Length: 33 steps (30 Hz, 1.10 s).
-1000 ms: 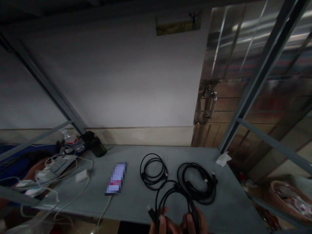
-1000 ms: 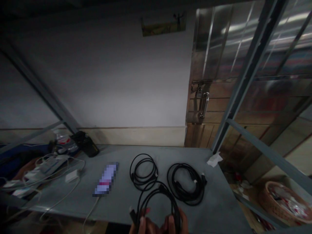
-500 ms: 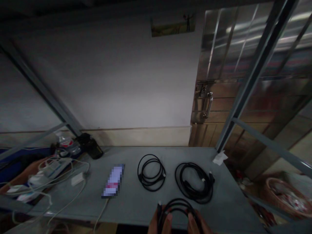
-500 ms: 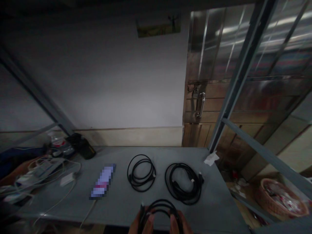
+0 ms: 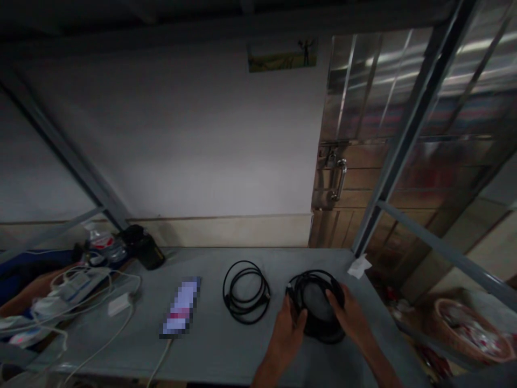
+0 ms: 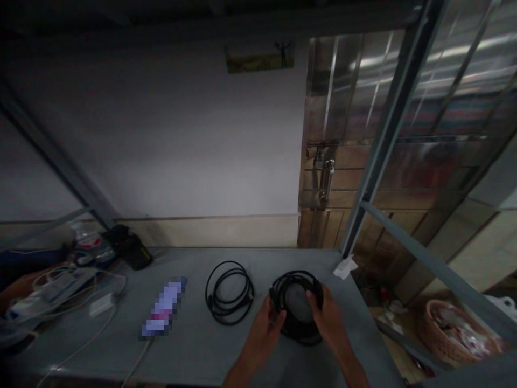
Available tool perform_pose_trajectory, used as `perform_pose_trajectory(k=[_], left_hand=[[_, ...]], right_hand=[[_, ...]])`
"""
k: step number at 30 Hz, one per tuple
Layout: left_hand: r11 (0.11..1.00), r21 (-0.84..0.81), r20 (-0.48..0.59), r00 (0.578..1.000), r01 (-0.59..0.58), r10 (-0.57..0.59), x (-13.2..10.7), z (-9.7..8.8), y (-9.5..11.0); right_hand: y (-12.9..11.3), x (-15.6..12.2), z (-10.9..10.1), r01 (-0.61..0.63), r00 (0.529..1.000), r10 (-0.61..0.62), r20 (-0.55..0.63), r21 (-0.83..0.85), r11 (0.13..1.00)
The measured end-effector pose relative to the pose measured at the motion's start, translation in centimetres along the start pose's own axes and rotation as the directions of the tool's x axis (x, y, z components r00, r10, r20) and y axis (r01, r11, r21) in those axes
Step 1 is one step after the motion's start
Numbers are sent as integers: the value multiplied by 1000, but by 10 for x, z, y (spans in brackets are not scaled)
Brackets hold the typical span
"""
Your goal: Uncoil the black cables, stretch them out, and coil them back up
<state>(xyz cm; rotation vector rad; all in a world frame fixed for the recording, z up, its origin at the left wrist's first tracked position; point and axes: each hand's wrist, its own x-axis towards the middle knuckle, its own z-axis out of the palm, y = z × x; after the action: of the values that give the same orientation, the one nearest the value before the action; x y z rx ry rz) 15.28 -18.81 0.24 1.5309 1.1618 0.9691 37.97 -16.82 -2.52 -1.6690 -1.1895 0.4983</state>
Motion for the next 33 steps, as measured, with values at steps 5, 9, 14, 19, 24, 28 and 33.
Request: perform_pose_trajectory(k=[5,9,14,19,24,28,33], left_hand=[[958,284,-149,989,28,15,4,7,-43],[963,264,-136,990,58,-22,-6,16,-55],[981,186,-74,997,50,-37,3,34,-43],[984,180,-18,1000,-18,22,28,34,-37],[964,234,27,992,-123,120,29,-12,-24],[894,417,-75,974,-163,213,10,-85,-20],[774,632,-55,993,-46,104,-8,-167,-41]], right_hand=[[51,12,10,276,941,-317,-118,-276,921],[76,-15,11,332,916,-380,-130,-288,899],[72,-56,13,330,939,-343,1,-276,903],[59,-59,14,454,879,-476,23,-348,821],[56,-40,15,646,749,-642,164,-396,652],[60,-50,22,681,730,-634,254,-351,643],[63,-67,27,662,749,-617,243,-320,677]])
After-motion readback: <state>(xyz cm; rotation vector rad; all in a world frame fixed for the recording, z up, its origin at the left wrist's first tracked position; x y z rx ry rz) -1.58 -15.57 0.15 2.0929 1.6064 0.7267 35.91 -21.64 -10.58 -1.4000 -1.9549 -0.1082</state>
